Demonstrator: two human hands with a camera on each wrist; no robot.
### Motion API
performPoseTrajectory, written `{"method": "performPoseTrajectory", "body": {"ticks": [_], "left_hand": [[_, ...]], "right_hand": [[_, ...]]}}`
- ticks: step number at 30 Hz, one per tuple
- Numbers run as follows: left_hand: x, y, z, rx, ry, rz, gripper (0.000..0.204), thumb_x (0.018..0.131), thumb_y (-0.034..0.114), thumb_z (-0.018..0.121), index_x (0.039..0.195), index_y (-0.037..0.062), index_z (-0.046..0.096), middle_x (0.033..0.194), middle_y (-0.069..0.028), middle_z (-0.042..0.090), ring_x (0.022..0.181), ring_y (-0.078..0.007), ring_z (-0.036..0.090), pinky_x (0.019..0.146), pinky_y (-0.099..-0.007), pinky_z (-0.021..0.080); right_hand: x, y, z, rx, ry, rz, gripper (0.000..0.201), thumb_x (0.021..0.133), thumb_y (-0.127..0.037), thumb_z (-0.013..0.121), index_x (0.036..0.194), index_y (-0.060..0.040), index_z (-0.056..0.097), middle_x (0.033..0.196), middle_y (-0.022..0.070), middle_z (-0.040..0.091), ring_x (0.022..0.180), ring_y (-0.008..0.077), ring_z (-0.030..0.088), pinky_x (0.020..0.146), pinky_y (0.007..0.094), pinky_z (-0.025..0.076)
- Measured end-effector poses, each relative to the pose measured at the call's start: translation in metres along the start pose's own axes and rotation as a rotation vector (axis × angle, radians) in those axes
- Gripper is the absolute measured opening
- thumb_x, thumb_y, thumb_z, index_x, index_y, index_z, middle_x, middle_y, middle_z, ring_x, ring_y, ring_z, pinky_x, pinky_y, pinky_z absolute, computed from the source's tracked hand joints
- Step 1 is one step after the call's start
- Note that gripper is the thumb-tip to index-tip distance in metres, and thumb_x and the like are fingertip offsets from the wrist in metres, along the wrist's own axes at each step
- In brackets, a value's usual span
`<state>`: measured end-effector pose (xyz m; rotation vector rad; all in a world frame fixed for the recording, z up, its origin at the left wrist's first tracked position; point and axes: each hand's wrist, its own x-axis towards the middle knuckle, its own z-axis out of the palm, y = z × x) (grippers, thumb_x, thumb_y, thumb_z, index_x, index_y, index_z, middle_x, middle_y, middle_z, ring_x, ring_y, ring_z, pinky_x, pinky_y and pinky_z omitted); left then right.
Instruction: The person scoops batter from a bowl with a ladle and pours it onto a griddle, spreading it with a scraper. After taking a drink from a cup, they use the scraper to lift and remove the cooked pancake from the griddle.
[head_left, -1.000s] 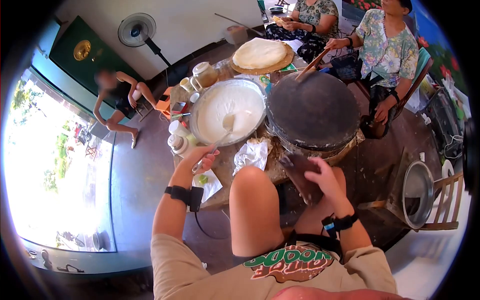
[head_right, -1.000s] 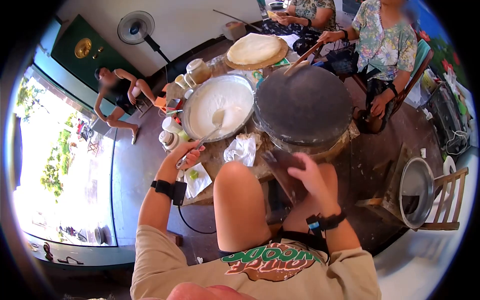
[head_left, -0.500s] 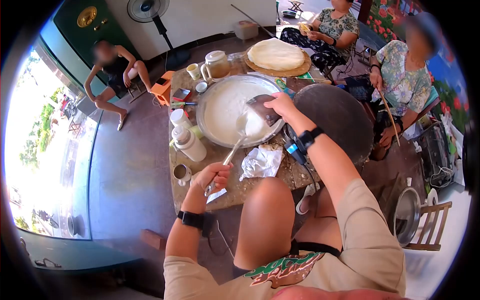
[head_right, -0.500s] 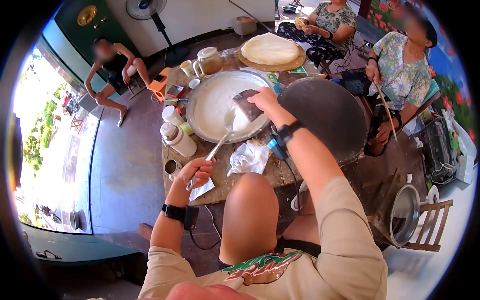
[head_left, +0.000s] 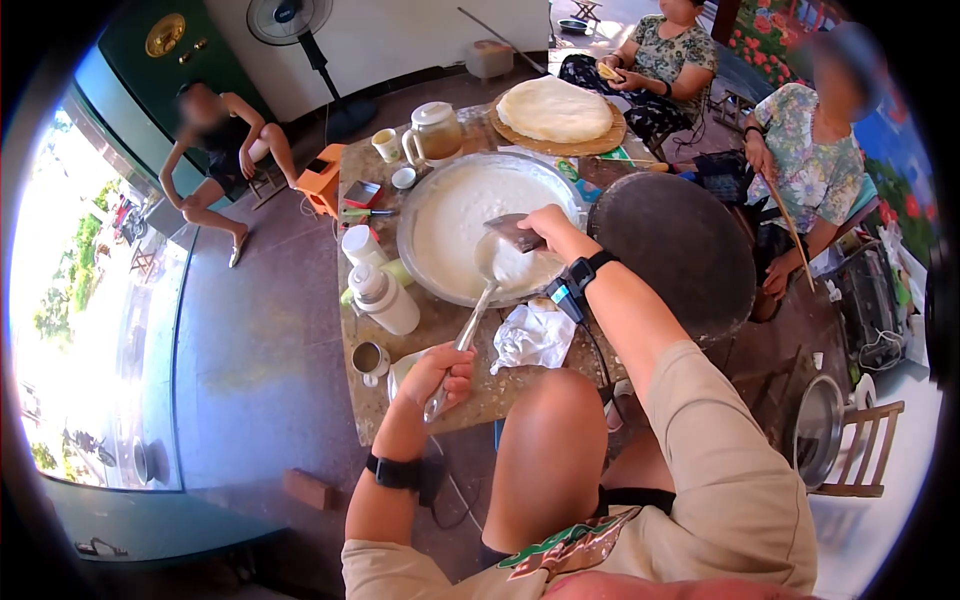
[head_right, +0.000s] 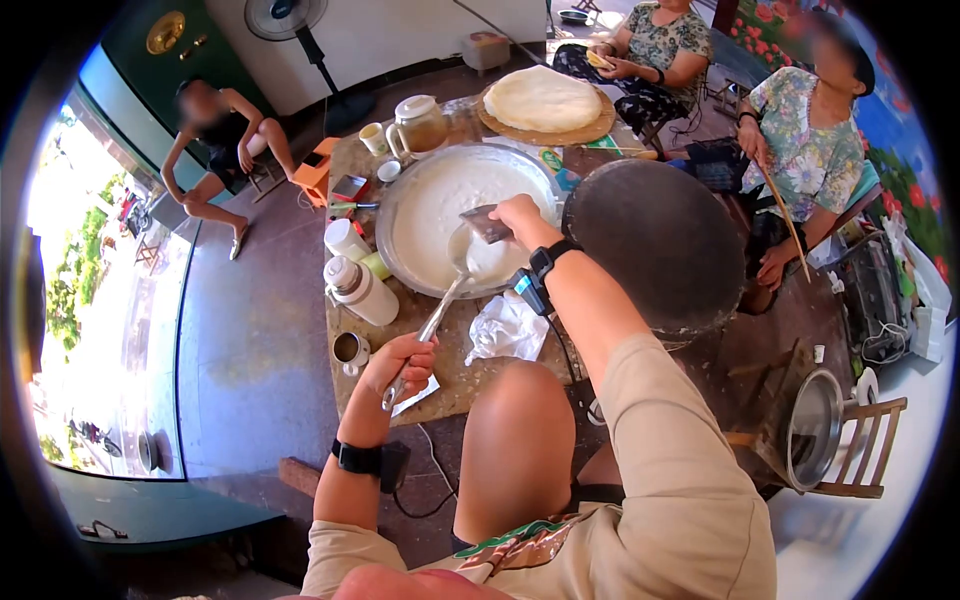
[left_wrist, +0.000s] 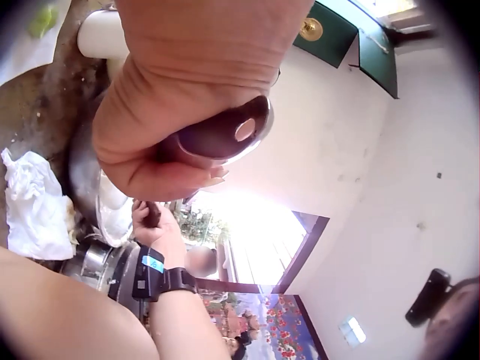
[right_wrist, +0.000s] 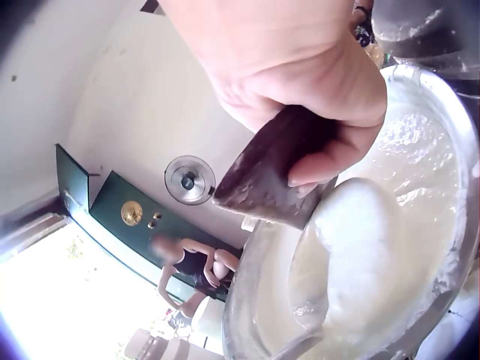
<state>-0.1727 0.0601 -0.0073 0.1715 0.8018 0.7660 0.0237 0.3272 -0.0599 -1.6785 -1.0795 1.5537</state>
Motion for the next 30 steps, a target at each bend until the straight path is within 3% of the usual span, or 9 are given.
{"method": "performPoseTrajectory", "body": {"ticks": [6,13,16,17,20,21,25,30], "left_hand": [[-0.001,0.004,0.017,-0.108,-0.038,0.031,0.002,0.091,0.009,0.048,0.091,0.0068,0.048,0.059,0.0052,0.039,0.042,-0.0034,0.038,0.034,-0.0196,0.031],[0.009,0.010,0.053,-0.216,-0.112,-0.041,0.023,0.090,0.014,0.047,0.069,0.0125,0.039,0.055,0.0063,0.037,0.042,-0.0059,0.038,0.039,-0.0225,0.035],[0.011,0.009,0.071,-0.253,-0.179,-0.017,0.021,0.091,0.011,0.044,0.071,0.0108,0.040,0.056,0.0067,0.038,0.041,-0.0044,0.038,0.040,-0.0214,0.038],[0.011,0.009,0.079,-0.249,-0.174,-0.010,0.022,0.091,0.011,0.044,0.069,0.0111,0.040,0.056,0.0068,0.038,0.041,-0.0045,0.038,0.041,-0.0216,0.038],[0.011,0.011,0.098,-0.241,-0.175,-0.001,0.026,0.091,0.012,0.044,0.065,0.0121,0.039,0.054,0.0064,0.037,0.041,-0.0055,0.039,0.042,-0.0228,0.039],[0.012,0.012,0.102,-0.240,-0.185,-0.006,0.027,0.090,0.013,0.045,0.063,0.0126,0.040,0.052,0.0058,0.037,0.041,-0.0064,0.038,0.042,-0.0235,0.039],[0.014,0.017,0.120,-0.213,-0.190,0.017,0.029,0.090,0.013,0.045,0.061,0.0128,0.039,0.049,0.0052,0.037,0.041,-0.0076,0.037,0.042,-0.0241,0.039],[0.012,0.022,0.134,-0.241,-0.211,0.037,0.028,0.089,0.012,0.044,0.061,0.0126,0.039,0.048,0.0049,0.037,0.040,-0.0078,0.036,0.042,-0.0239,0.038]], "right_hand": [[-0.018,0.020,-0.022,0.300,0.005,0.120,0.022,0.079,-0.018,0.070,0.094,-0.0052,0.060,0.087,0.0097,0.063,0.073,0.0238,0.062,0.053,0.0398,0.050],[-0.028,0.055,-0.011,0.496,0.043,0.113,0.028,0.083,-0.024,0.066,0.105,-0.0098,0.057,0.092,0.0079,0.062,0.078,0.0246,0.062,0.061,0.0441,0.049],[-0.058,0.058,-0.003,0.690,0.031,-0.075,0.024,0.084,-0.018,0.065,0.103,-0.0053,0.056,0.089,0.0094,0.062,0.073,0.0226,0.063,0.057,0.0432,0.051],[-0.040,0.071,0.004,0.700,0.042,-0.121,0.038,0.082,-0.020,0.066,0.112,-0.0020,0.053,0.100,0.0145,0.059,0.087,0.0308,0.059,0.058,0.0480,0.048],[-0.048,0.067,0.012,0.721,0.158,-0.128,0.040,0.082,-0.022,0.067,0.112,-0.0017,0.050,0.100,0.0154,0.059,0.085,0.0286,0.059,0.057,0.0461,0.047],[-0.055,0.063,0.011,0.655,0.187,-0.138,0.043,0.082,-0.023,0.067,0.113,-0.0005,0.046,0.102,0.0163,0.058,0.088,0.0265,0.057,0.068,0.0436,0.048],[-0.079,0.057,0.015,0.609,0.250,-0.276,0.044,0.083,-0.024,0.066,0.110,0.0019,0.043,0.102,0.0158,0.056,0.093,0.0235,0.054,0.084,0.0342,0.042],[-0.070,0.069,0.020,0.702,0.207,-0.413,0.039,0.084,-0.023,0.066,0.105,-0.0002,0.042,0.097,0.0111,0.053,0.089,0.0193,0.051,0.081,0.0321,0.042]]}}
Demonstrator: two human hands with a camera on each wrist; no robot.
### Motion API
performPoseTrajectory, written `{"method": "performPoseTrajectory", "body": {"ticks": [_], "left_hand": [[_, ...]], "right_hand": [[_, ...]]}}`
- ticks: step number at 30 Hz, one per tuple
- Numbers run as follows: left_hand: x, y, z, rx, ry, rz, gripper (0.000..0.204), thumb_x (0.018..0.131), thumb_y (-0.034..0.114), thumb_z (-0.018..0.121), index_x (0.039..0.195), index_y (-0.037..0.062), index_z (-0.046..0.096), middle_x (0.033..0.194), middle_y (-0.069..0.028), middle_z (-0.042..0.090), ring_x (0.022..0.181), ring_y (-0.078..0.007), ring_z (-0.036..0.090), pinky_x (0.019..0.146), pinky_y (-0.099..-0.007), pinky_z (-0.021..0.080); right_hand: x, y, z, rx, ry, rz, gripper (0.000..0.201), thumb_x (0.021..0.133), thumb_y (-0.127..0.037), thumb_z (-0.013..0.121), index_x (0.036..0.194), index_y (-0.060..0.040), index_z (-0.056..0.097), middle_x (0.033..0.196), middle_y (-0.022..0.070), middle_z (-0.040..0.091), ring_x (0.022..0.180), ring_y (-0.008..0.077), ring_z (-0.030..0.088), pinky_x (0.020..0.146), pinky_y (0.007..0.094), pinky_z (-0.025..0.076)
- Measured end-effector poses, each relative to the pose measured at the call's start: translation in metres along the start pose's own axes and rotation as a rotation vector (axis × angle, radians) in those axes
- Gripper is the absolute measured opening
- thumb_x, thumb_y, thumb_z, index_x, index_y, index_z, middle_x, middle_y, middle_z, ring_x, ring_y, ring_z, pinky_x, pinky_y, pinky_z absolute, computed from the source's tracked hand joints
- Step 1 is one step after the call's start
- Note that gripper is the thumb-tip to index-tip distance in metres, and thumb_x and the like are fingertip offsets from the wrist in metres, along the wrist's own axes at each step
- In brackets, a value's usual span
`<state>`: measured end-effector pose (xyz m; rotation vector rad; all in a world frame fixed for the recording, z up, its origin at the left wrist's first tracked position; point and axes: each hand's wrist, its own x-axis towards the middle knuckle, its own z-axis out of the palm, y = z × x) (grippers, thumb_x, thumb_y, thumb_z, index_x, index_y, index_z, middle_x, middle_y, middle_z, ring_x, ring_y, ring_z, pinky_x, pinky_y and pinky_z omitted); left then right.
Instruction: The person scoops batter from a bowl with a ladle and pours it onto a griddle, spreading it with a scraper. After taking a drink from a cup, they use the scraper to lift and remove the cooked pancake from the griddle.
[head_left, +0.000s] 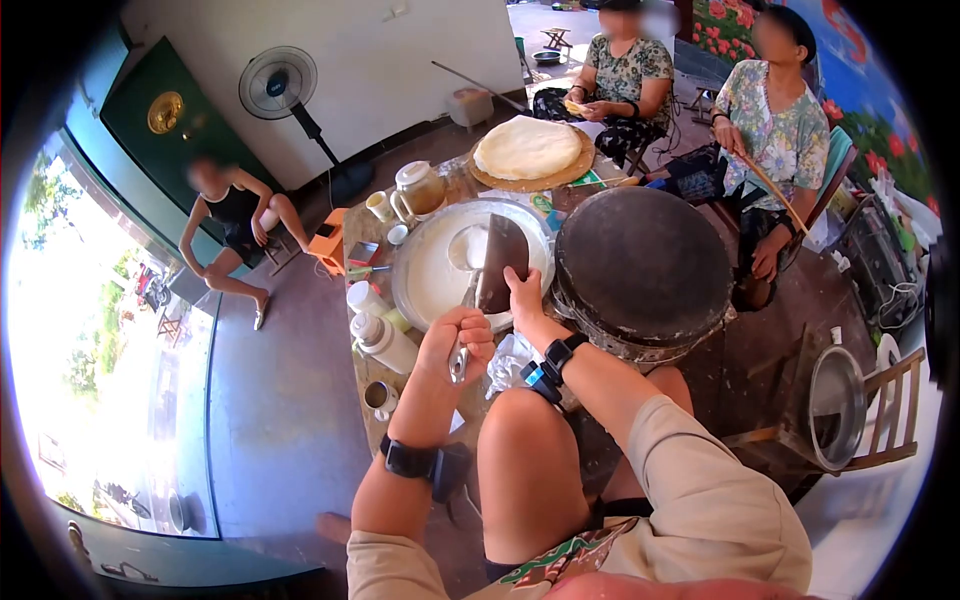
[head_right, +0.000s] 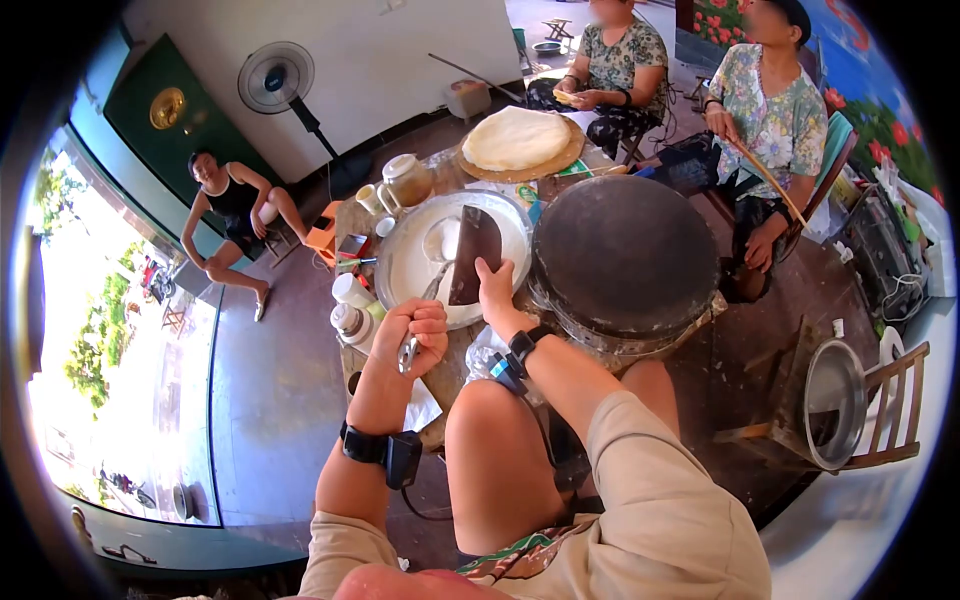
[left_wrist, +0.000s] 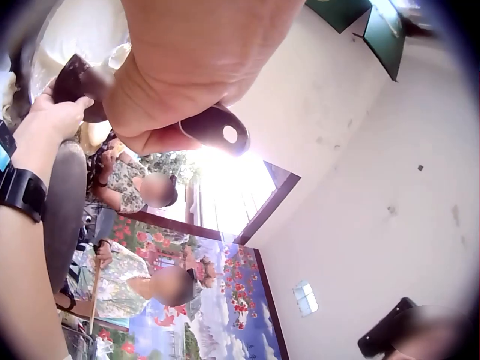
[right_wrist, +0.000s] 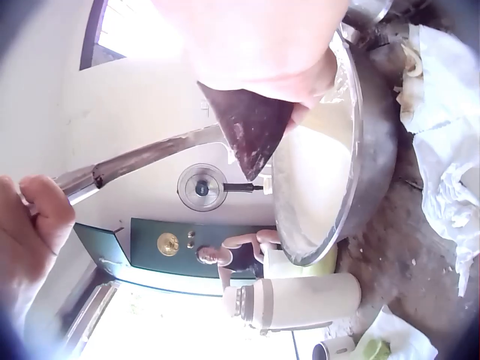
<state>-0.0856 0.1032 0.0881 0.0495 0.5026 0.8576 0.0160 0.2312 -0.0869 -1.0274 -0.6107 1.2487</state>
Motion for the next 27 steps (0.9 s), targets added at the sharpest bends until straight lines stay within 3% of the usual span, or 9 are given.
{"method": "performPoseTrajectory", "body": {"ticks": [4,8,10,16,18,20,21,24,27], "left_hand": [[-0.001,0.002,0.005,-0.060,-0.082,0.018,0.023,0.090,0.006,0.041,0.068,0.0088,0.041,0.054,0.0060,0.039,0.041,-0.0045,0.037,0.041,-0.0205,0.036],[-0.012,-0.007,0.032,-0.097,-0.036,0.159,0.020,0.090,0.003,0.039,0.070,0.0074,0.040,0.057,0.0048,0.039,0.044,-0.0037,0.038,0.043,-0.0192,0.035],[-0.015,-0.009,0.040,-0.094,-0.012,0.214,0.020,0.089,0.002,0.038,0.071,0.0071,0.040,0.058,0.0045,0.039,0.045,-0.0034,0.038,0.044,-0.0187,0.035],[-0.014,0.026,0.002,0.007,0.023,0.096,0.021,0.090,0.007,0.043,0.070,0.0098,0.041,0.054,0.0055,0.038,0.043,-0.0050,0.039,0.040,-0.0207,0.036],[-0.020,0.031,-0.002,0.044,0.085,0.081,0.018,0.090,0.006,0.045,0.074,0.0094,0.041,0.055,0.0066,0.039,0.043,-0.0037,0.038,0.038,-0.0196,0.035],[-0.026,0.038,-0.004,0.063,0.090,0.040,0.017,0.091,0.007,0.045,0.075,0.0094,0.041,0.056,0.0072,0.039,0.042,-0.0030,0.038,0.038,-0.0190,0.034],[-0.028,0.040,-0.010,0.062,0.083,0.066,0.012,0.091,0.007,0.045,0.100,-0.0011,0.045,0.060,0.0047,0.043,0.042,-0.0030,0.042,0.036,-0.0186,0.038],[-0.033,0.045,-0.017,0.095,0.098,0.023,0.012,0.090,0.008,0.047,0.099,-0.0006,0.045,0.060,0.0047,0.044,0.042,-0.0031,0.043,0.036,-0.0181,0.038],[-0.037,0.045,-0.019,0.120,0.137,0.016,0.012,0.090,0.008,0.047,0.099,-0.0001,0.045,0.060,0.0050,0.044,0.043,-0.0031,0.044,0.035,-0.0181,0.038]], "right_hand": [[-0.003,0.000,0.004,0.139,-0.066,0.043,0.038,0.084,-0.024,0.066,0.104,-0.0019,0.041,0.095,0.0080,0.052,0.087,0.0157,0.049,0.080,0.0302,0.042],[-0.013,-0.014,0.006,0.136,-0.121,0.154,0.036,0.085,-0.023,0.067,0.103,-0.0033,0.042,0.095,0.0061,0.052,0.085,0.0140,0.049,0.078,0.0298,0.042],[-0.008,-0.007,0.007,0.115,-0.140,0.055,0.034,0.085,-0.022,0.066,0.102,-0.0032,0.044,0.093,0.0057,0.053,0.081,0.0137,0.050,0.074,0.0296,0.044],[0.017,-0.045,0.008,0.220,-0.124,0.036,0.026,0.084,-0.020,0.066,0.095,0.0004,0.054,0.087,0.0079,0.059,0.075,0.0171,0.056,0.065,0.0305,0.047],[0.038,-0.062,0.005,0.258,-0.199,0.183,0.025,0.085,-0.021,0.065,0.099,-0.0028,0.057,0.088,0.0083,0.061,0.076,0.0200,0.059,0.062,0.0351,0.048],[0.043,-0.083,0.004,0.104,-0.175,0.315,0.024,0.084,-0.024,0.065,0.100,-0.0070,0.059,0.088,0.0070,0.062,0.077,0.0207,0.060,0.061,0.0380,0.047],[0.045,-0.093,0.005,0.027,-0.165,0.376,0.024,0.084,-0.026,0.065,0.101,-0.0091,0.060,0.088,0.0064,0.063,0.077,0.0211,0.060,0.060,0.0394,0.047],[0.054,-0.109,0.006,-0.268,-0.161,0.385,0.020,0.083,-0.029,0.067,0.089,-0.0115,0.061,0.077,0.0021,0.063,0.060,0.0161,0.057,0.046,0.0317,0.041],[0.066,-0.119,0.007,-0.291,-0.199,0.433,0.020,0.081,-0.032,0.069,0.085,-0.0140,0.061,0.073,-0.0001,0.062,0.057,0.0141,0.055,0.042,0.0285,0.035]]}}
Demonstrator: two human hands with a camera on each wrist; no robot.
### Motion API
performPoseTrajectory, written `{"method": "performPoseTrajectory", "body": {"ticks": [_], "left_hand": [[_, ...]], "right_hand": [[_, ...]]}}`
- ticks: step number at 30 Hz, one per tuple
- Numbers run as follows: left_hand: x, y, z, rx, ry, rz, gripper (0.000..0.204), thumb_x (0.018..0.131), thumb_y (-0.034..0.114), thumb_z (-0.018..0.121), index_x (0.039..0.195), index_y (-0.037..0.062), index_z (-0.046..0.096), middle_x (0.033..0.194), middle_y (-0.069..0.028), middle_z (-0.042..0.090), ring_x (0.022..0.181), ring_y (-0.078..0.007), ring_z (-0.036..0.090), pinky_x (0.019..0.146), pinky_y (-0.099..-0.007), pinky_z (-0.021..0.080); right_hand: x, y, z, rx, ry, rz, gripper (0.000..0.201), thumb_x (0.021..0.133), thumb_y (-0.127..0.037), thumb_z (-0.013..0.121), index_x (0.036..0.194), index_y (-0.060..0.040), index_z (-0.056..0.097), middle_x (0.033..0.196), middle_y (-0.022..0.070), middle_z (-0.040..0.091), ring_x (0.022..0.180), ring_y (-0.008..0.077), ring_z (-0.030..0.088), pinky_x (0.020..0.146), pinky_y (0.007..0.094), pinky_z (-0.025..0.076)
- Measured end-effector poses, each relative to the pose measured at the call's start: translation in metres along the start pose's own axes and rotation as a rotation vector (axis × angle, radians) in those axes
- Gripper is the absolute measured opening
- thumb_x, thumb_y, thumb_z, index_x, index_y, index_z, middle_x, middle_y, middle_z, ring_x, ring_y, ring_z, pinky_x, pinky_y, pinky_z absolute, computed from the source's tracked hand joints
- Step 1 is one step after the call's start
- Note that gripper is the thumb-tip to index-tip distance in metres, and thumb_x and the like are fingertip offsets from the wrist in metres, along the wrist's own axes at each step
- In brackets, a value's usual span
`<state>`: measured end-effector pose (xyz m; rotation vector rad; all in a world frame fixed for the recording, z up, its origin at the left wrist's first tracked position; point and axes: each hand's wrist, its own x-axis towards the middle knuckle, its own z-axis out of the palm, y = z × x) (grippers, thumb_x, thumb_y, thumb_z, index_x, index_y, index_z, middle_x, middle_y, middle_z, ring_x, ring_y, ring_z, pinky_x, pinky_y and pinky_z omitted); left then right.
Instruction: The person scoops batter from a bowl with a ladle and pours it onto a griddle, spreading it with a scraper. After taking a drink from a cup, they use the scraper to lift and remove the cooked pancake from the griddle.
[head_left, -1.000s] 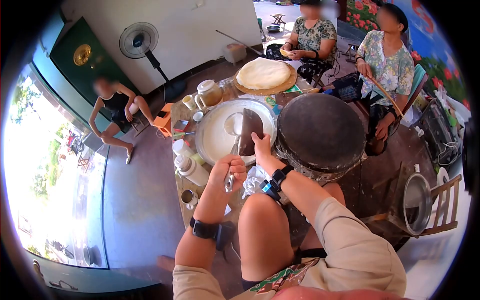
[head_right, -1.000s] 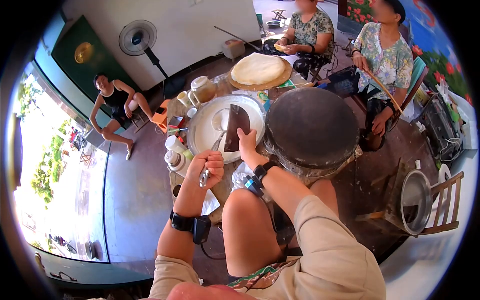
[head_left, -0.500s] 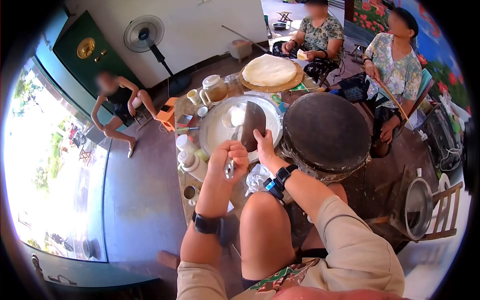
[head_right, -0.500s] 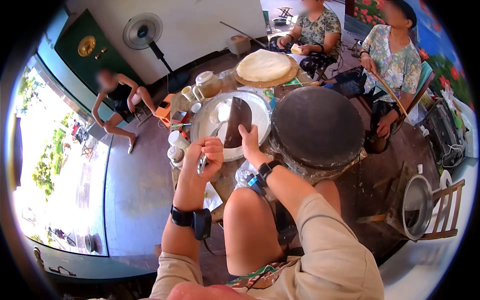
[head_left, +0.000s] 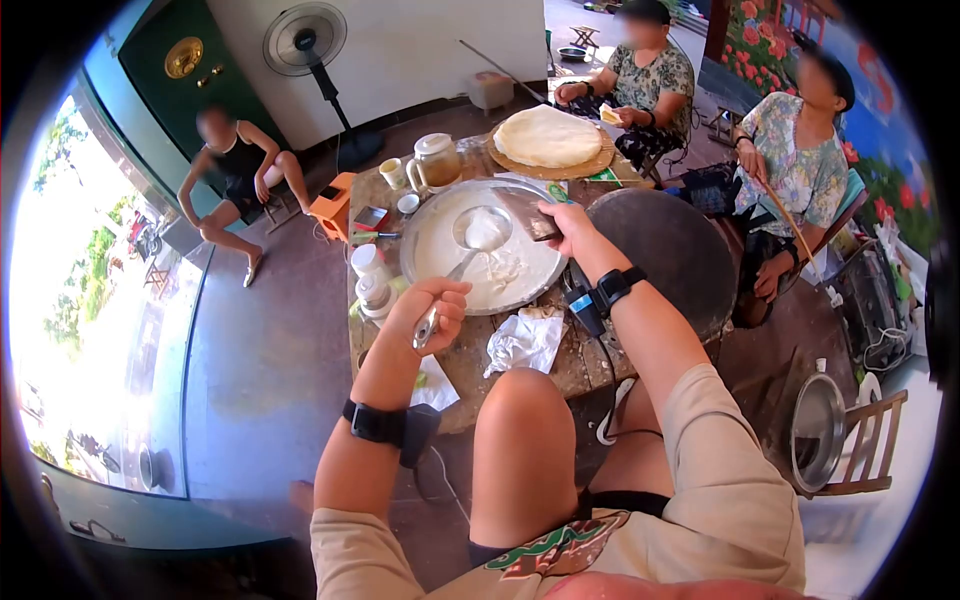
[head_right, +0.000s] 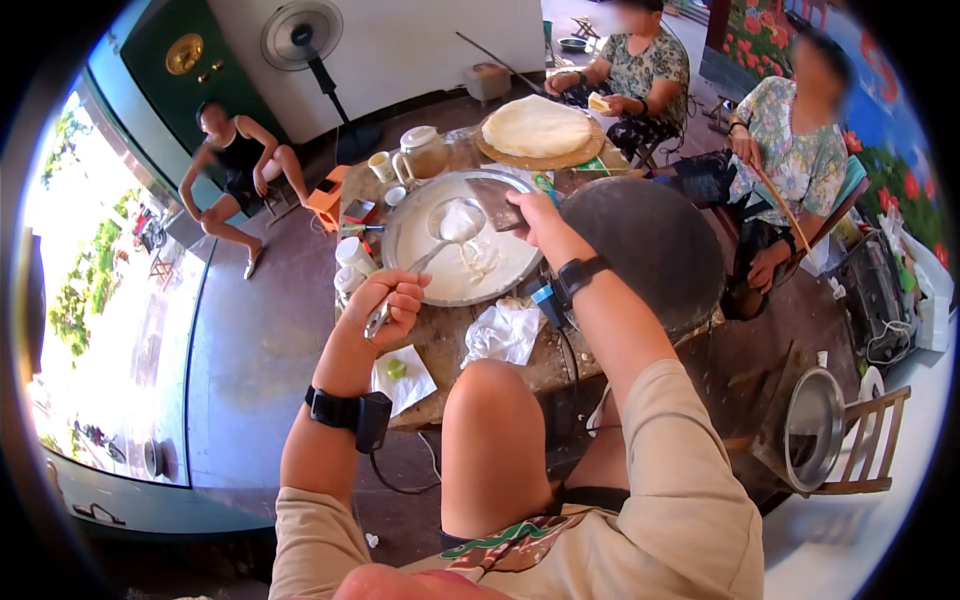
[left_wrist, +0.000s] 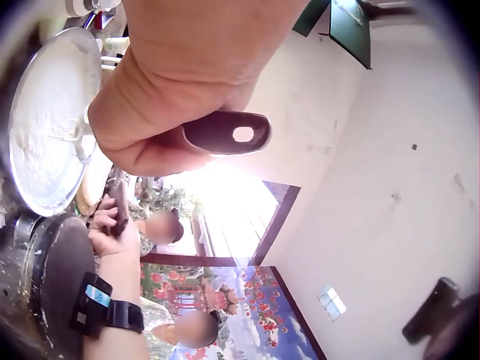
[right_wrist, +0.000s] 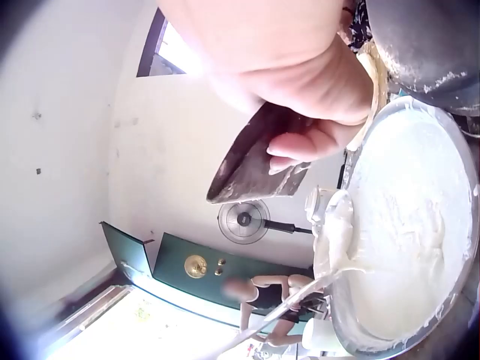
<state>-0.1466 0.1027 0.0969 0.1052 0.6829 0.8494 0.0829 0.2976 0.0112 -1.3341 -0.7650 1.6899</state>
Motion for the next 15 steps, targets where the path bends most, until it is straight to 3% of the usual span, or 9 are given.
{"method": "performPoseTrajectory", "body": {"ticks": [9,15], "left_hand": [[-0.012,-0.004,-0.007,0.037,-0.005,-0.012,0.013,0.090,0.008,0.045,0.100,0.0003,0.045,0.060,0.0043,0.044,0.043,-0.0034,0.043,0.034,-0.0182,0.036],[-0.021,-0.004,-0.014,-0.051,-0.111,-0.105,0.013,0.090,0.008,0.044,0.100,0.0001,0.047,0.061,0.0034,0.044,0.044,-0.0041,0.042,0.034,-0.0194,0.036]], "right_hand": [[0.004,-0.014,0.004,-0.063,-0.068,0.042,0.018,0.083,-0.031,0.066,0.089,-0.0154,0.060,0.075,-0.0004,0.061,0.059,0.0126,0.054,0.039,0.0252,0.037],[0.022,0.013,0.011,-0.133,0.100,-0.028,0.022,0.081,-0.030,0.068,0.089,-0.0124,0.059,0.079,0.0032,0.061,0.062,0.0184,0.056,0.044,0.0307,0.042]]}}
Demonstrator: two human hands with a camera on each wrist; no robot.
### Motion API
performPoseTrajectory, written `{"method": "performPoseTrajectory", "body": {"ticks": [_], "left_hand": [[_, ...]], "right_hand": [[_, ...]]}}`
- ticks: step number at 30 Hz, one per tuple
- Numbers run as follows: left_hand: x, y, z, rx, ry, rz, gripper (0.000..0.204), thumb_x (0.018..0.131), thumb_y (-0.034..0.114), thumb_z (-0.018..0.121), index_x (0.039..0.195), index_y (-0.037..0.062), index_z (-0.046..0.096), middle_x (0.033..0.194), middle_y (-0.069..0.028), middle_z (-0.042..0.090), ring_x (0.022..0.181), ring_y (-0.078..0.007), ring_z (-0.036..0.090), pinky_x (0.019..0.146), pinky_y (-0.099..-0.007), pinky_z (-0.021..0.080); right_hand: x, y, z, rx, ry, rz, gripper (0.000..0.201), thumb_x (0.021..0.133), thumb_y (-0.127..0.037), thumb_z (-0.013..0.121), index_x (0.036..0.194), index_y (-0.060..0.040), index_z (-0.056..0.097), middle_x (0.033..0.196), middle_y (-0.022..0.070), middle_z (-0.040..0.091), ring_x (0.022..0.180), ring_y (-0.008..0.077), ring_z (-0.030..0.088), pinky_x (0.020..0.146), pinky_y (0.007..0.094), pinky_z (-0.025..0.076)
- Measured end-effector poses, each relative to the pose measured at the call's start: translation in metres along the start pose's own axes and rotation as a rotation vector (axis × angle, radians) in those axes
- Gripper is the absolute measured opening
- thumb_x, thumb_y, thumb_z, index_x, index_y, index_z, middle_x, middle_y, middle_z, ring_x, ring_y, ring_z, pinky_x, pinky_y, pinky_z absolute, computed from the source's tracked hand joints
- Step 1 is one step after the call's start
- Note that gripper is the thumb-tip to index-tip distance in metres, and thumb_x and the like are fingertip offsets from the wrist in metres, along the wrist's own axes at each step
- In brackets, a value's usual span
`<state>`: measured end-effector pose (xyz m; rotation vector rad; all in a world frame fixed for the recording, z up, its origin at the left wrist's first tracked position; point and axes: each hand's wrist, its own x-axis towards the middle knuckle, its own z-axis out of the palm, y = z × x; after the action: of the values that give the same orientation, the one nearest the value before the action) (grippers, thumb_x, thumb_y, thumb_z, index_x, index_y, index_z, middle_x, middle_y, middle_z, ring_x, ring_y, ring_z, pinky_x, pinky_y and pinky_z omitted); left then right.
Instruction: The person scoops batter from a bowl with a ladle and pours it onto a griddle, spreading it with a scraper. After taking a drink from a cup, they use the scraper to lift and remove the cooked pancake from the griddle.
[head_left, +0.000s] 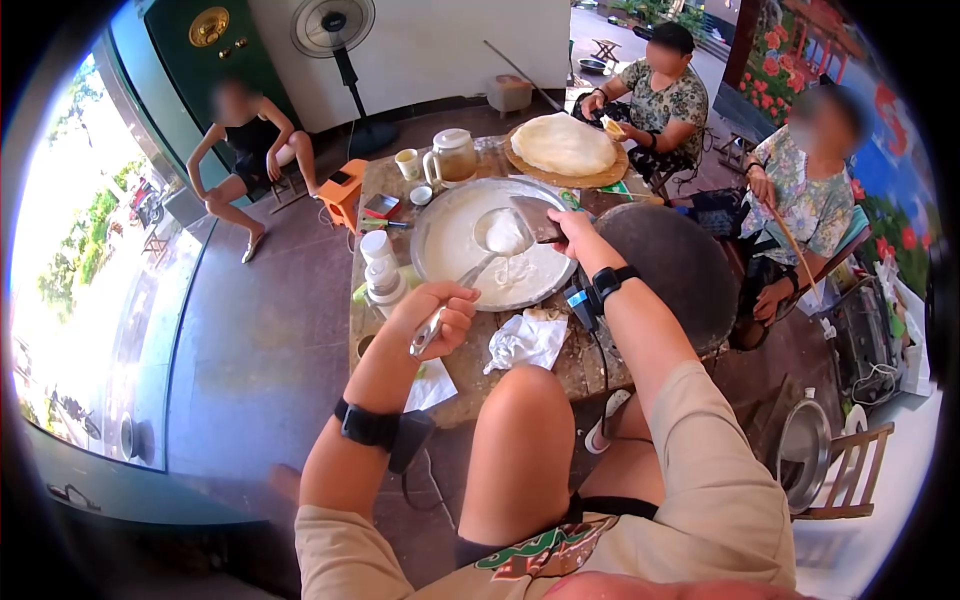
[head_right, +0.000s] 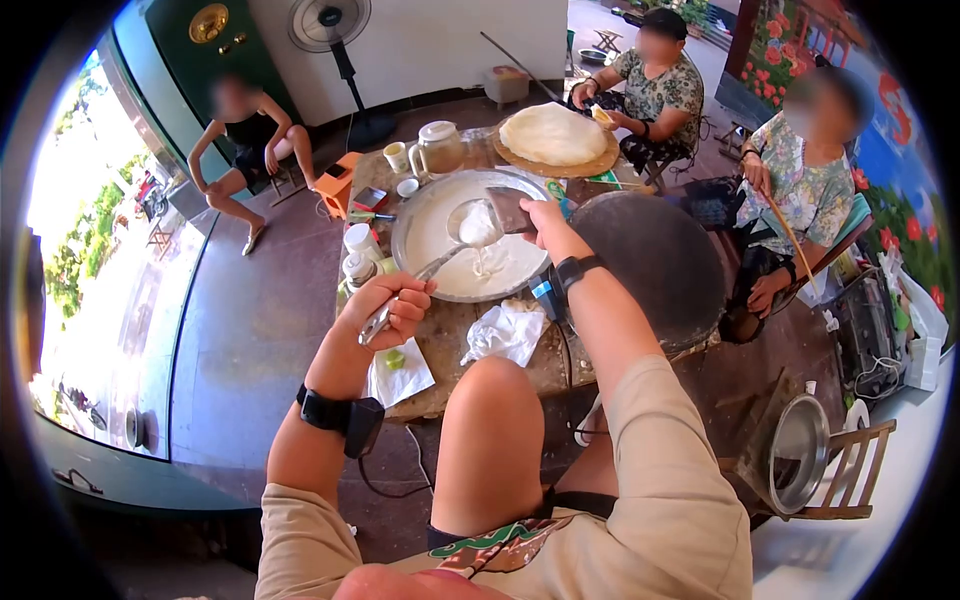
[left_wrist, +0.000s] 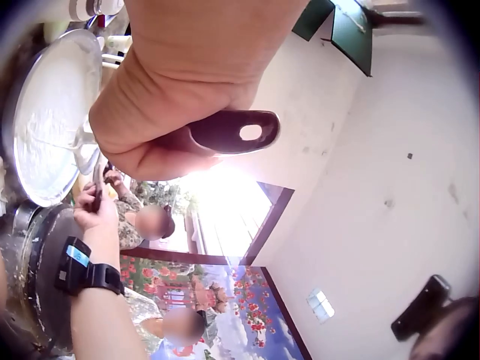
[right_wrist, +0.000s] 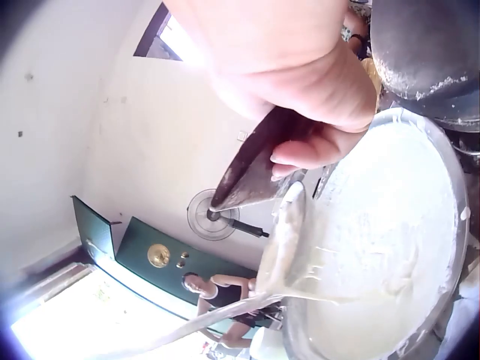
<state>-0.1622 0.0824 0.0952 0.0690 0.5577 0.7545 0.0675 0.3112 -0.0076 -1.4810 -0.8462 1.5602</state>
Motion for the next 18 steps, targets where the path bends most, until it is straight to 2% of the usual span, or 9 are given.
{"method": "performPoseTrajectory", "body": {"ticks": [1,4,8,9,10,12,15,18], "left_hand": [[-0.002,0.000,0.000,-0.017,0.001,-0.007,0.013,0.090,0.009,0.044,0.100,0.0001,0.047,0.061,0.0034,0.044,0.044,-0.0043,0.041,0.035,-0.0193,0.036],[-0.006,0.002,0.006,-0.019,0.030,0.005,0.013,0.090,0.010,0.044,0.099,-0.0001,0.047,0.060,0.0030,0.045,0.043,-0.0051,0.041,0.035,-0.0193,0.036],[-0.006,0.013,0.016,0.109,0.108,0.083,0.015,0.090,0.011,0.044,0.099,-0.0011,0.047,0.059,0.0022,0.046,0.044,-0.0065,0.041,0.035,-0.0189,0.036],[-0.006,0.017,0.019,0.151,0.116,0.097,0.016,0.090,0.011,0.045,0.100,-0.0015,0.047,0.058,0.0020,0.046,0.044,-0.0069,0.041,0.035,-0.0187,0.036],[-0.007,0.021,0.020,0.148,0.104,0.090,0.017,0.090,0.011,0.044,0.101,-0.0023,0.047,0.058,0.0018,0.046,0.044,-0.0071,0.042,0.035,-0.0186,0.035],[-0.008,0.031,0.026,0.145,0.078,0.078,0.020,0.089,0.011,0.044,0.103,-0.0038,0.046,0.058,0.0013,0.046,0.044,-0.0075,0.043,0.034,-0.0184,0.035],[-0.011,0.039,0.040,0.216,0.121,0.107,0.024,0.089,0.010,0.044,0.106,-0.0064,0.043,0.060,0.0006,0.047,0.044,-0.0078,0.042,0.033,-0.0185,0.034],[-0.014,0.039,0.054,0.248,0.165,0.131,0.025,0.088,0.009,0.044,0.106,-0.0081,0.042,0.062,-0.0007,0.048,0.044,-0.0080,0.042,0.034,-0.0175,0.034]], "right_hand": [[0.004,0.004,0.000,0.010,0.040,-0.016,0.023,0.081,-0.029,0.068,0.092,-0.0115,0.058,0.081,0.0043,0.061,0.066,0.0201,0.058,0.047,0.0344,0.044],[0.012,0.017,-0.011,0.028,0.094,-0.222,0.027,0.081,-0.026,0.068,0.099,-0.0095,0.057,0.082,0.0037,0.061,0.073,0.0219,0.061,0.048,0.0390,0.046],[-0.036,0.017,-0.028,-0.520,0.387,-0.911,0.039,0.079,-0.026,0.067,0.109,-0.0068,0.054,0.100,0.0177,0.064,0.087,0.0358,0.062,0.072,0.0436,0.047],[-0.070,0.010,-0.031,-0.594,0.350,-1.001,0.034,0.080,-0.026,0.064,0.108,-0.0084,0.054,0.101,0.0158,0.064,0.088,0.0371,0.061,0.072,0.0448,0.047],[-0.085,0.011,-0.035,-0.645,0.311,-1.118,0.029,0.081,-0.021,0.063,0.106,-0.0098,0.055,0.097,0.0111,0.066,0.087,0.0338,0.062,0.070,0.0423,0.048],[-0.104,0.016,-0.045,-0.788,0.203,-1.385,0.024,0.079,-0.012,0.061,0.103,-0.0111,0.058,0.094,0.0087,0.067,0.086,0.0276,0.064,0.070,0.0372,0.050],[-0.119,0.018,-0.049,-0.895,0.066,-1.765,0.020,0.079,-0.009,0.059,0.099,-0.0134,0.061,0.096,0.0059,0.067,0.086,0.0227,0.065,0.071,0.0319,0.051],[-0.133,0.018,-0.049,-1.058,0.093,-1.863,0.023,0.077,-0.009,0.058,0.099,-0.0154,0.062,0.099,0.0024,0.067,0.089,0.0192,0.065,0.074,0.0305,0.052]]}}
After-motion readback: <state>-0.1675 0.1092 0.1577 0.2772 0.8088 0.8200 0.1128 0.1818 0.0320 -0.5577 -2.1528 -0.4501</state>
